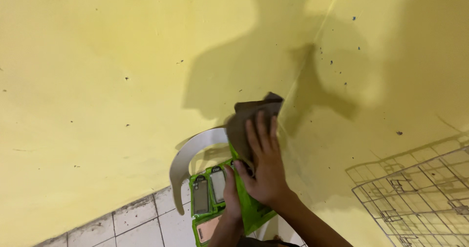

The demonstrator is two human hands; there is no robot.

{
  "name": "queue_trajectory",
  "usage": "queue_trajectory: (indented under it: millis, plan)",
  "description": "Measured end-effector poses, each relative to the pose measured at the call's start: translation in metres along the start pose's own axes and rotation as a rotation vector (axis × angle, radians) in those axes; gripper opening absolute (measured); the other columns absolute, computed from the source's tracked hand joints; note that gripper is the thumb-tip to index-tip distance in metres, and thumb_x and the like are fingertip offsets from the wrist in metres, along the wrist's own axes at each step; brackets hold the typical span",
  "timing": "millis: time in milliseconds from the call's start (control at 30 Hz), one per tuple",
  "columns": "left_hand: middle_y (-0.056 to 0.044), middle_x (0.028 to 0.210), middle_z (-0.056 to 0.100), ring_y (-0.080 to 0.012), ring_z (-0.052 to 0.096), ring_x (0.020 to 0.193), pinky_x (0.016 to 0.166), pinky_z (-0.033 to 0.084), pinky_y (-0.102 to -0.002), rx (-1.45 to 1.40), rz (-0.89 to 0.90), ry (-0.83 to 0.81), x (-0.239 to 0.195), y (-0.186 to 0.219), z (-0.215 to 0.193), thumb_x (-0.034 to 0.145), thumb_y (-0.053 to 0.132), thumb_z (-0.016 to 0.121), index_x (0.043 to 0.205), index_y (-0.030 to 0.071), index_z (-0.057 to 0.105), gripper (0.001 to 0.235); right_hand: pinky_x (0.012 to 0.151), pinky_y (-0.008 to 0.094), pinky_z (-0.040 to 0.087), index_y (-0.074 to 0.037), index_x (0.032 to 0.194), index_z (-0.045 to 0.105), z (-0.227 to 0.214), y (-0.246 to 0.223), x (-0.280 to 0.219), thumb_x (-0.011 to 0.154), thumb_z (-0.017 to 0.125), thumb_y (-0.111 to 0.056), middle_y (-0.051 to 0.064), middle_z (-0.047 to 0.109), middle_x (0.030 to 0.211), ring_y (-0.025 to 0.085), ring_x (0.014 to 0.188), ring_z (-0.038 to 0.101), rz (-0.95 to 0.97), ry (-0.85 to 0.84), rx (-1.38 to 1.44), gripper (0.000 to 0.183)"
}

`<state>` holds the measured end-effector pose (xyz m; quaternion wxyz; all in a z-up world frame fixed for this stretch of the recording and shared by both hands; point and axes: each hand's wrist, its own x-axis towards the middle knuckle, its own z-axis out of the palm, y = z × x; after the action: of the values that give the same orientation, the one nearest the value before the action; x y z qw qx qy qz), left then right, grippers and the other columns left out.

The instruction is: The person picks up packaged phone cases from a white plastic chair, wipes each one with a cloth, and hangs them on a wall-mounted wire grid. The person repeats this process for multiple cases of different colors.

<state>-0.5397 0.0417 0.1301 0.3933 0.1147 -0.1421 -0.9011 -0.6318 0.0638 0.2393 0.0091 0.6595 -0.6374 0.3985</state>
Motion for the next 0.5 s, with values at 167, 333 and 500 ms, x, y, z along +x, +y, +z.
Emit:
queue_trajectory:
  millis: [167,333,500]
  plan:
    - [-0.017,0.153,0.048,-0.034,0.05,0.136,0.114,0.04,-0.05,0.011,0.284,0.095,0.022,0.041,0.014,0.1,0.067,0.024,0.156,0.008,0.036,0.082,0.126,0.059,0.014,-0.002,0.16,0.033,0.013,-0.028,-0.008,0.094,0.063,-0.023,0.02,0.023,0.171,0.052,0.158,0.011,-0.046,-0.173,0.08,0.075]
    - [-0.02,0.158,0.042,-0.0385,0.046,0.139,0.118,0.035,-0.047,0.019,0.42,0.043,0.026,0.082,0.032,0.099,0.073,0.02,0.157,0.005,0.034,0.09,0.127,0.052,0.016,-0.001,0.161,0.032,0.023,-0.043,-0.055,0.089,0.062,-0.008,0.02,0.024,0.172,0.041,0.161,0.012,0.155,-0.329,0.417,0.077]
    - [-0.013,0.17,0.031,-0.0283,0.029,0.157,0.123,0.024,-0.04,0.526,0.728,0.127,0.022,0.065,0.058,0.1,0.068,0.023,0.162,0.01,0.03,0.086,0.108,0.047,0.042,0.0,0.15,0.042,0.052,-0.019,-0.071,0.094,0.061,-0.005,0.02,0.057,0.14,0.033,0.13,0.051,0.625,0.013,0.765,0.059]
